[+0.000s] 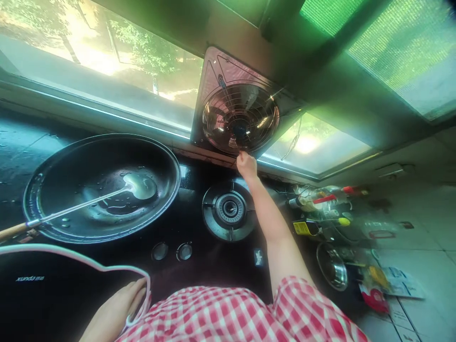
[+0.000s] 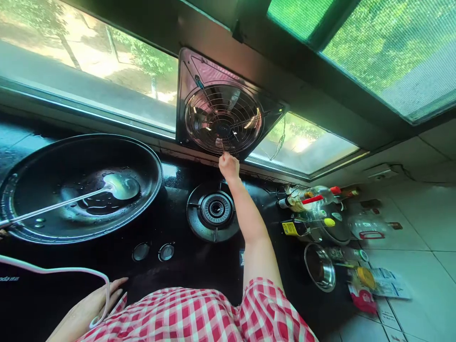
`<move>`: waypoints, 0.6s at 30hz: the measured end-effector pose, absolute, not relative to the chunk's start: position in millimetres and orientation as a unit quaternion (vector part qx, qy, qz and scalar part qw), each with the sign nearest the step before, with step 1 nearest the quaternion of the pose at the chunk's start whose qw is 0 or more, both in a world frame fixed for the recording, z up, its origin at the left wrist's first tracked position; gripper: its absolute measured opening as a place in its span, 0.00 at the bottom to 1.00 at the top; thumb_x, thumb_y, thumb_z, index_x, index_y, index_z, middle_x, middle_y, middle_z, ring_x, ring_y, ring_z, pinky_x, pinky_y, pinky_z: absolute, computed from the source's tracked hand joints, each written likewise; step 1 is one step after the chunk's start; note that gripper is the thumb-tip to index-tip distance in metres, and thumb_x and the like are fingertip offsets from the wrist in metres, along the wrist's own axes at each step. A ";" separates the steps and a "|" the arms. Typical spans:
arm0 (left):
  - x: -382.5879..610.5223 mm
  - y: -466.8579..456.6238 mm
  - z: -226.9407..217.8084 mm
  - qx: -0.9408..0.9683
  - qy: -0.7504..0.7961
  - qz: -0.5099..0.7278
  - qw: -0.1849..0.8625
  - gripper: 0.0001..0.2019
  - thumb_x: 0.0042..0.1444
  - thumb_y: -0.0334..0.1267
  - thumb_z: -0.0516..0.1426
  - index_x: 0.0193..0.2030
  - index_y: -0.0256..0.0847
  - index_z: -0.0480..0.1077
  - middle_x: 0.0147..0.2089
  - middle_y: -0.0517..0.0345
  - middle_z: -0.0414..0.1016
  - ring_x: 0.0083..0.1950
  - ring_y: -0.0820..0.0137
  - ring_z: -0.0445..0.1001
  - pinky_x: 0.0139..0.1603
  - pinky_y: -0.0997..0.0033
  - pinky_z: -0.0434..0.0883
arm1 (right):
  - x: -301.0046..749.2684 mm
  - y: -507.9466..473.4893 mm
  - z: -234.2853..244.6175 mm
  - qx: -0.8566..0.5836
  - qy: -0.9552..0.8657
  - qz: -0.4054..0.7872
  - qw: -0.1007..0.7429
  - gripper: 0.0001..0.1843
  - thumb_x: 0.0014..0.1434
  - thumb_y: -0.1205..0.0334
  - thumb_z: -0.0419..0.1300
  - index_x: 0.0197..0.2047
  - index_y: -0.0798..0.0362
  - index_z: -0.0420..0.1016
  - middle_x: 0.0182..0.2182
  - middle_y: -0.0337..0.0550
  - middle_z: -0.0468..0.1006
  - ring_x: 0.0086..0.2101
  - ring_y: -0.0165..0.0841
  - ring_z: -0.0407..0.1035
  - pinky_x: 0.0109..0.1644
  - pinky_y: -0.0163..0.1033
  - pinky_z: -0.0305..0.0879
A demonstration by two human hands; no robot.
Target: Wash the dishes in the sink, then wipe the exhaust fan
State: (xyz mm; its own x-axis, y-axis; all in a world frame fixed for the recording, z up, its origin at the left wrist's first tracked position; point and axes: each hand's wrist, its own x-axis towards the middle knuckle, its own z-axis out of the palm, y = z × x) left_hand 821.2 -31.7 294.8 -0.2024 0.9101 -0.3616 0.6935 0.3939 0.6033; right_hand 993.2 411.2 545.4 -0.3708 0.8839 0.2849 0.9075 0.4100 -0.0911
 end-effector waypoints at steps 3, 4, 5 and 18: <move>822.9 -31.3 291.8 0.528 0.757 0.163 0.348 0.28 0.65 0.51 0.43 0.59 0.43 0.75 0.57 0.51 0.79 0.56 0.59 0.79 0.55 0.65 0.76 | 988.4 412.7 572.0 -0.560 -0.818 -0.080 0.100 0.21 0.69 0.65 0.45 0.49 0.58 0.79 0.45 0.58 0.82 0.48 0.43 0.76 0.52 0.40 0.66; 823.7 -31.6 290.3 0.530 0.756 0.168 0.346 0.28 0.65 0.51 0.43 0.59 0.43 0.75 0.58 0.50 0.78 0.56 0.59 0.78 0.56 0.64 0.76 | 985.9 412.9 579.6 -0.561 -0.818 -0.089 0.089 0.20 0.68 0.65 0.46 0.48 0.59 0.80 0.45 0.59 0.82 0.48 0.43 0.76 0.52 0.39 0.66; 824.4 -32.1 288.6 0.534 0.753 0.173 0.342 0.29 0.65 0.51 0.42 0.59 0.43 0.75 0.58 0.50 0.78 0.56 0.59 0.78 0.56 0.63 0.76 | 983.2 412.8 586.5 -0.560 -0.819 -0.096 0.079 0.20 0.68 0.65 0.47 0.47 0.59 0.80 0.45 0.60 0.82 0.49 0.43 0.76 0.52 0.39 0.66; 822.1 -33.2 283.7 0.514 0.766 0.143 0.358 0.31 0.62 0.53 0.43 0.61 0.39 0.74 0.62 0.48 0.75 0.61 0.58 0.75 0.62 0.59 0.72 | 1092.8 382.6 623.6 -0.562 -0.715 0.130 0.395 0.18 0.56 0.61 0.51 0.40 0.58 0.81 0.23 0.41 0.79 0.24 0.32 0.75 0.31 0.35 0.72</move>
